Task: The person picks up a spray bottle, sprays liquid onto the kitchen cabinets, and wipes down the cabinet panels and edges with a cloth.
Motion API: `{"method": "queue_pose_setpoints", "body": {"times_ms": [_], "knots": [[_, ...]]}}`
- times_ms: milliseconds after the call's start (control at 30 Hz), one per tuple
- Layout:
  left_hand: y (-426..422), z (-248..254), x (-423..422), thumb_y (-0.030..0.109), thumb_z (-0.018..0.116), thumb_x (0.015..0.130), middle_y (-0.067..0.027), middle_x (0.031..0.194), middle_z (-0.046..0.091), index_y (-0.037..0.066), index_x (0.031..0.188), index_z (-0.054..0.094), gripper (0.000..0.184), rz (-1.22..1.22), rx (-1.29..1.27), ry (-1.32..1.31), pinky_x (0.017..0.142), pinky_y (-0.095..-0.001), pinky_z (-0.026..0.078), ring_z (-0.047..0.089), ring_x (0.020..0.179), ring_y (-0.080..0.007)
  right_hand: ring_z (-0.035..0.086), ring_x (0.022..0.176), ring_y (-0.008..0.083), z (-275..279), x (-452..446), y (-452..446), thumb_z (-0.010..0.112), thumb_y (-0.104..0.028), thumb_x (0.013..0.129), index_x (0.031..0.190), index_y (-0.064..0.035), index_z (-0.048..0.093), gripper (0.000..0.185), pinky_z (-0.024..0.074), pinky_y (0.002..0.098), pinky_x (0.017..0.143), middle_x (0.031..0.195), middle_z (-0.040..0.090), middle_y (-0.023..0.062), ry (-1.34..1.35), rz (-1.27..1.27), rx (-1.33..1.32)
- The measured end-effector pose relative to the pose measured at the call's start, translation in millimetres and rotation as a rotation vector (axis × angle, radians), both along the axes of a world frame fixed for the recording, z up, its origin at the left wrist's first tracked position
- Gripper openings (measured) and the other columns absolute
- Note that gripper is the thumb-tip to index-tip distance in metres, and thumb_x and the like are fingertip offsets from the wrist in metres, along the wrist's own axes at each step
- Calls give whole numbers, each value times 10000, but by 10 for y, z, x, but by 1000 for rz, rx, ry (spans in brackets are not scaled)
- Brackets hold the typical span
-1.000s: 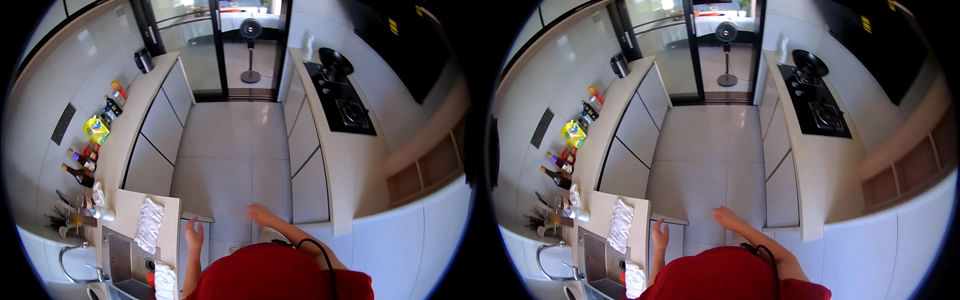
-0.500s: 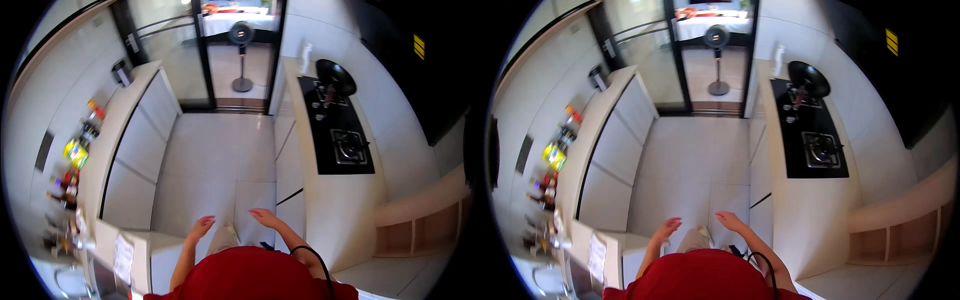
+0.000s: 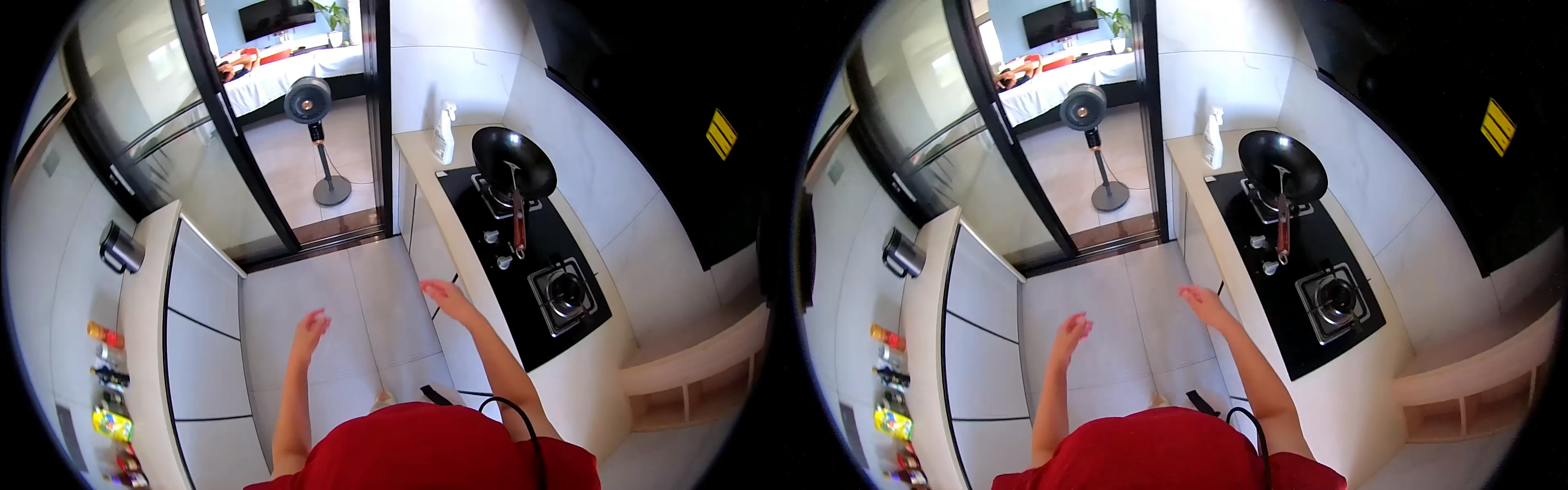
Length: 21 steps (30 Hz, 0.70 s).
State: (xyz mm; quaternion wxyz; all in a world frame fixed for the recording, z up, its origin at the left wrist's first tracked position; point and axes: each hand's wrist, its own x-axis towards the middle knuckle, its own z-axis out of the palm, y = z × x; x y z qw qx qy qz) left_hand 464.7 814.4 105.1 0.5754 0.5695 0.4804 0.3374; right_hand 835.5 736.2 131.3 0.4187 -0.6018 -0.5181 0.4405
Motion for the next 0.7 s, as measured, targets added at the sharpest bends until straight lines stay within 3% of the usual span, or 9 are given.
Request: {"method": "queue_pose_setpoints", "body": {"times_ms": [100,200,367,467,700], "knots": [[941,706,861,268,540,935,-96,1085,631,38,1313,466,448,-128,-49,-137,857,-278,469,591,985,-149,560,1068,130,305,304,688,499,-211,961,1225,-15,552,332,446,274,906,1121,623,63,37,-112,71],[1704,1191,1713,316,489,965,-149,1286,514,65,1397,347,520,-231,-228,-493,994,-350,416,519,1158,-227,538,1137,202,696,582,1275,479,-220,972,1283,-13,489,373,431,338,978,1211,563,108,408,-312,264],[2745,1537,2931,359,385,993,-227,1387,374,56,1412,262,532,-276,-512,-1041,1073,-434,352,388,1282,-353,470,1211,263,1063,1218,2245,425,-202,981,1360,8,344,441,403,383,1035,1288,473,183,979,-472,347],[3338,1499,3456,388,348,996,-252,1406,328,46,1416,240,553,-278,-638,-1150,1075,-477,339,367,1283,-399,440,1232,282,1001,1638,2755,425,-189,973,1357,10,332,442,375,398,1061,1310,447,199,1228,-484,378],[4459,1496,4533,479,406,956,-244,1404,321,66,1430,223,654,-332,-707,-1048,1044,-461,375,402,1248,-377,408,1249,315,1065,2301,3643,387,-188,975,1368,13,320,446,360,415,1069,1345,405,203,1299,-661,394]]}}
